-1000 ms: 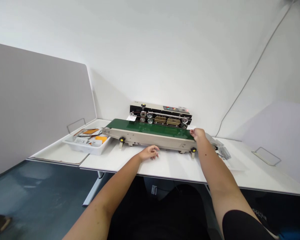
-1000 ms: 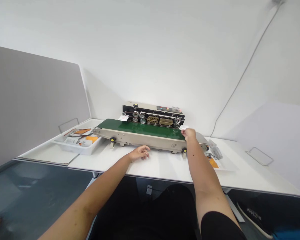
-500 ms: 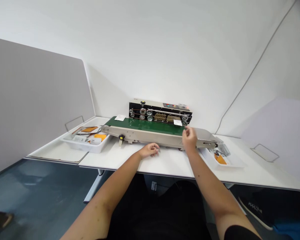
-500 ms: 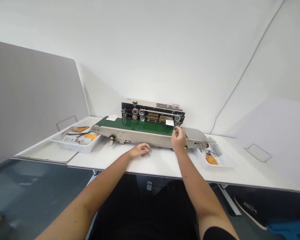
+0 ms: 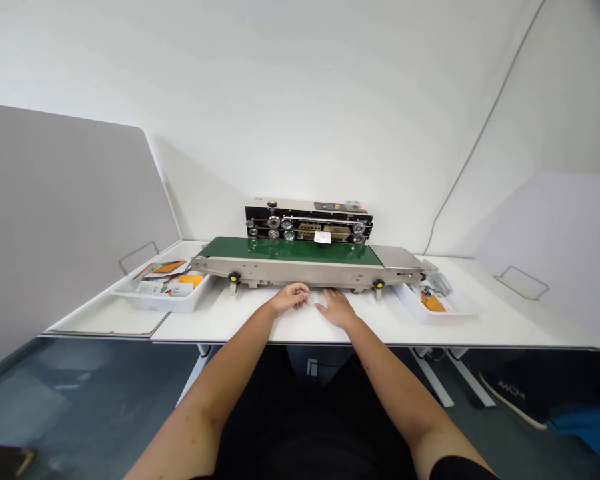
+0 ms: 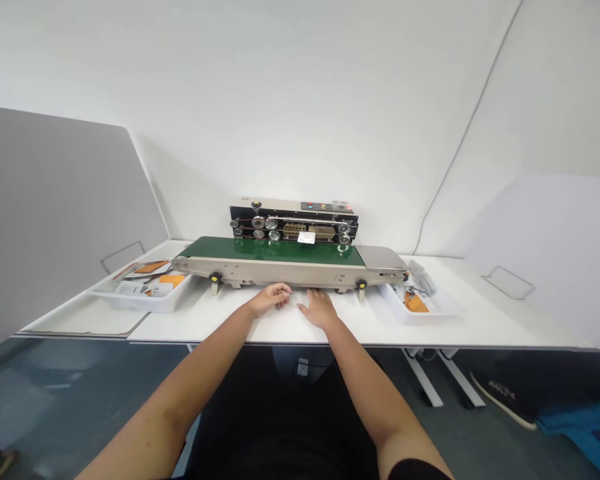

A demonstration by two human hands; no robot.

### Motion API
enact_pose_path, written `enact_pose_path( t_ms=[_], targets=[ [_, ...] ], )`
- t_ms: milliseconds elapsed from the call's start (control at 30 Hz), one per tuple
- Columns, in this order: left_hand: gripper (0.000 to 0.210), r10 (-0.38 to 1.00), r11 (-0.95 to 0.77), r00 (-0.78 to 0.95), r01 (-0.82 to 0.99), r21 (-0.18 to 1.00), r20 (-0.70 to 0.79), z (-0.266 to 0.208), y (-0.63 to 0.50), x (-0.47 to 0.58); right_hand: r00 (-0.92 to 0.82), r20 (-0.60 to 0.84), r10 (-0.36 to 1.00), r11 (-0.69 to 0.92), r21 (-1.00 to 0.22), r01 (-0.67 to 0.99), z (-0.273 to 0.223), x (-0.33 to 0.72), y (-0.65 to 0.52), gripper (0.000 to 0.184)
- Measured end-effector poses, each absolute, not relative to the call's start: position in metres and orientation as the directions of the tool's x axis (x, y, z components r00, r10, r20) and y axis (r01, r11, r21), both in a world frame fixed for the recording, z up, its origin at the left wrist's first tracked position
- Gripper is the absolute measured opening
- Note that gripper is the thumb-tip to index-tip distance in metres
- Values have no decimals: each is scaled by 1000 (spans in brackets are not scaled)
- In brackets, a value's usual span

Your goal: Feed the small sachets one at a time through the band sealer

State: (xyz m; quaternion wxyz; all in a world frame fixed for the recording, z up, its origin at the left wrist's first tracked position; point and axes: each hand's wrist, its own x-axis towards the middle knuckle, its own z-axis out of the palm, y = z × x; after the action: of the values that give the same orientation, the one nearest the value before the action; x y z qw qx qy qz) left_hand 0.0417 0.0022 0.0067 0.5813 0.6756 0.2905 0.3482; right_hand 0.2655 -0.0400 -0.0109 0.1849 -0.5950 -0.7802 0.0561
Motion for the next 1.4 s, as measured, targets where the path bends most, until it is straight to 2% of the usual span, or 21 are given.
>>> enact_pose_path(
  t_ms=[167,267,400,567,633,700,767,800,833,900,967,1033,1100,1167,1300,1400],
  targets=[
    [48,802,-194,580,28,981,142,7,1,42,-325,283,902,398,-257,881,-3,263,-52,47],
    [38,809,-367,532,127,922,249,6,0,41,-404,286,869,478,-275,834,0,263,-63,48],
    [24,763,-570,506,237,786,401,8,-2,39,-508,195,839,544,-327,773,5,265,-83,68],
    [27,718,-571,597,210,794,359,9,0,37,-685,194,702,703,-339,625,7,264,-109,93],
    [30,702,-567,622,193,801,347,8,1,37,-722,225,654,746,-349,567,4,263,-114,86],
    [32,695,-556,637,182,811,333,7,0,38,-719,275,638,749,-436,498,0,265,-114,61],
    [33,697,-535,648,184,825,308,7,-1,38,-661,331,674,691,-599,404,-3,269,-112,34],
    [34,697,-524,655,185,831,293,8,-2,39,-593,360,720,635,-686,355,-5,272,-111,27],
    [34,696,-514,661,185,837,281,9,-3,40,-487,389,782,569,-765,302,-6,276,-109,25],
    [36,692,-500,672,181,847,265,11,-5,40,-171,410,896,436,-885,164,-9,284,-105,26],
    [37,696,-482,673,179,858,251,13,-6,41,157,334,929,341,-940,-20,-12,290,-101,29],
    [38,703,-465,669,174,868,243,14,-7,42,333,227,915,294,-941,-166,-15,293,-96,35],
    [38,699,-460,672,158,874,246,13,-7,42,377,172,910,264,-942,-208,-18,292,-91,40],
    [42,684,-453,686,133,881,248,12,-8,43,372,155,915,234,-956,-177,-20,287,-87,41],
    [56,700,-388,684,121,913,207,7,-9,46,270,142,952,159,-986,-43,-20,274,-83,40],
    [49,736,-344,656,154,926,164,6,-11,49,177,139,974,133,-990,43,-19,269,-83,38]
  ],
)
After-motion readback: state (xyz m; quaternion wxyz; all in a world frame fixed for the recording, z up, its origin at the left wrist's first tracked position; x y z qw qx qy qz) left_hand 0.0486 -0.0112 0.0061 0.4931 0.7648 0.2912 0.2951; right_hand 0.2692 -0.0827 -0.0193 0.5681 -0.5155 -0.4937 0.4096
